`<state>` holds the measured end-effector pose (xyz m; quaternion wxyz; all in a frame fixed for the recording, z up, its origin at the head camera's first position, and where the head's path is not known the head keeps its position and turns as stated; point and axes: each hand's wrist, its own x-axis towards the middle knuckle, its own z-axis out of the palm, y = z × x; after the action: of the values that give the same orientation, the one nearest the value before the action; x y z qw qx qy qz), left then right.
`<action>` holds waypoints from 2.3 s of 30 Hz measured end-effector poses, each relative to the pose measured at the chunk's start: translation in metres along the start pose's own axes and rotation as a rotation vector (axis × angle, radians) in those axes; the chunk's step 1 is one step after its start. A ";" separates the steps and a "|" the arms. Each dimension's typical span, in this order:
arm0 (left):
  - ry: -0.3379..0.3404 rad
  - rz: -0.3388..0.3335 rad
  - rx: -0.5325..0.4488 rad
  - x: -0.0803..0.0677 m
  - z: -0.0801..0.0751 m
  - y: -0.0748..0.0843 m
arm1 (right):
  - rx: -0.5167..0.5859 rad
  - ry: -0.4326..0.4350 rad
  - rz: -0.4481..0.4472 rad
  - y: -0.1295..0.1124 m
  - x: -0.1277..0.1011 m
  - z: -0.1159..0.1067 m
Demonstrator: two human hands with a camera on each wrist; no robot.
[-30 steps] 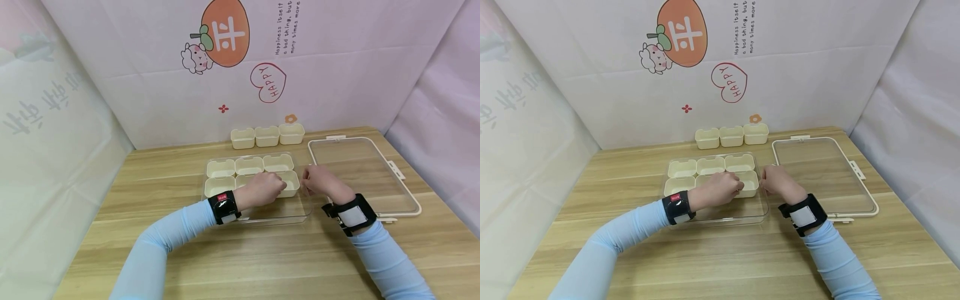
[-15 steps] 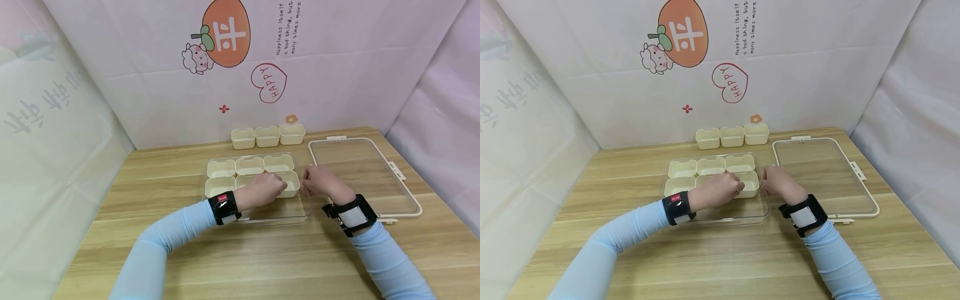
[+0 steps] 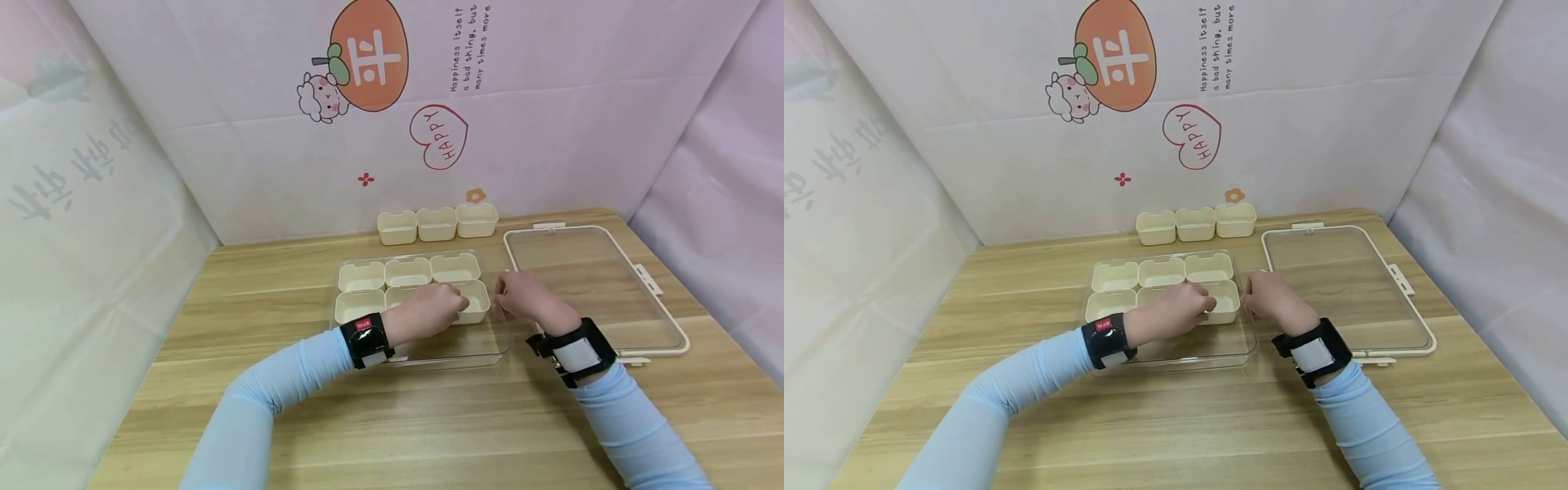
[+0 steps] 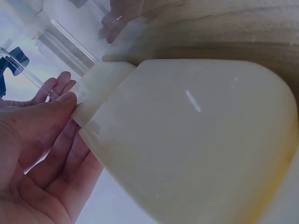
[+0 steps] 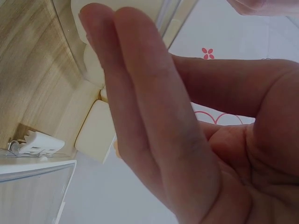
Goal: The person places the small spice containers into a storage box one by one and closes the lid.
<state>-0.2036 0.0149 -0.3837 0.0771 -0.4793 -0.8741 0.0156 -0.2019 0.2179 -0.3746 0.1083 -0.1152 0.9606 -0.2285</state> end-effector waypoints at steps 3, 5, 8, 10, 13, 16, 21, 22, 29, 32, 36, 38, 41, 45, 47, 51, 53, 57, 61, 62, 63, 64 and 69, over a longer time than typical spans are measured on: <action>0.000 -0.002 -0.002 0.000 0.001 0.000 | 0.006 -0.005 0.005 0.000 0.000 0.000; -0.002 -0.003 -0.014 0.000 0.001 -0.001 | 0.008 -0.005 0.007 0.000 0.000 0.001; -0.010 -0.005 -0.051 0.000 0.000 -0.002 | 0.006 -0.001 0.004 0.000 0.000 0.001; -0.007 -0.015 -0.075 0.000 -0.003 -0.004 | 0.003 0.002 -0.001 0.000 0.000 0.001; 0.017 -0.044 -0.096 -0.001 -0.013 -0.011 | 0.002 0.000 -0.004 -0.001 0.000 0.000; 0.063 -0.097 -0.119 0.000 -0.024 -0.022 | 0.002 0.000 -0.004 -0.001 0.000 0.000; 0.169 -0.187 -0.187 0.006 -0.035 -0.046 | -0.004 0.006 -0.009 0.000 0.000 0.000; 0.187 -0.204 -0.198 0.007 -0.036 -0.051 | -0.005 0.005 -0.009 0.000 0.000 0.000; 0.250 -0.325 -0.196 0.020 -0.033 -0.083 | 0.007 0.003 0.001 0.002 -0.001 0.002; 0.259 -0.378 -0.221 0.026 -0.029 -0.095 | 0.014 0.010 -0.003 0.002 -0.001 0.002; 0.262 -0.431 -0.255 0.032 -0.022 -0.109 | 0.013 0.017 -0.003 0.000 -0.001 0.002; 0.257 -0.458 -0.268 0.034 -0.019 -0.115 | 0.011 0.017 -0.002 0.000 -0.001 0.002; 0.241 -0.493 -0.274 0.039 -0.012 -0.124 | 0.003 0.016 -0.001 0.000 0.000 0.002; 0.231 -0.522 -0.253 0.045 -0.009 -0.132 | -0.003 0.012 0.000 0.000 0.000 0.001; 0.226 -0.527 -0.242 0.047 -0.010 -0.135 | 0.001 0.013 -0.006 0.001 0.000 0.001; 0.197 -0.529 -0.254 0.050 -0.015 -0.138 | 0.003 0.018 -0.012 0.001 0.000 0.000; 0.177 -0.534 -0.247 0.052 -0.016 -0.141 | -0.003 0.019 -0.009 0.000 0.000 0.000; 0.134 -0.554 -0.206 0.055 -0.015 -0.149 | -0.018 0.013 -0.012 0.000 0.000 0.000; 0.110 -0.576 -0.188 0.058 -0.013 -0.155 | -0.020 0.011 -0.014 -0.001 -0.001 0.000; 0.104 -0.583 -0.188 0.059 -0.012 -0.156 | -0.021 0.013 -0.015 0.000 -0.001 0.001; 0.097 -0.588 -0.189 0.059 -0.011 -0.157 | -0.019 0.014 -0.015 0.000 -0.001 0.001; 0.087 -0.596 -0.192 0.059 -0.011 -0.158 | -0.016 0.017 -0.016 0.000 -0.001 0.001; 0.044 -0.607 -0.201 0.058 -0.003 -0.167 | 0.007 0.016 -0.011 0.000 -0.001 0.001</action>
<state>-0.3737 -0.0269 -0.3566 0.0495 -0.2019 -0.9725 -0.1051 -0.2005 0.2181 -0.3755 0.1000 -0.1184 0.9600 -0.2334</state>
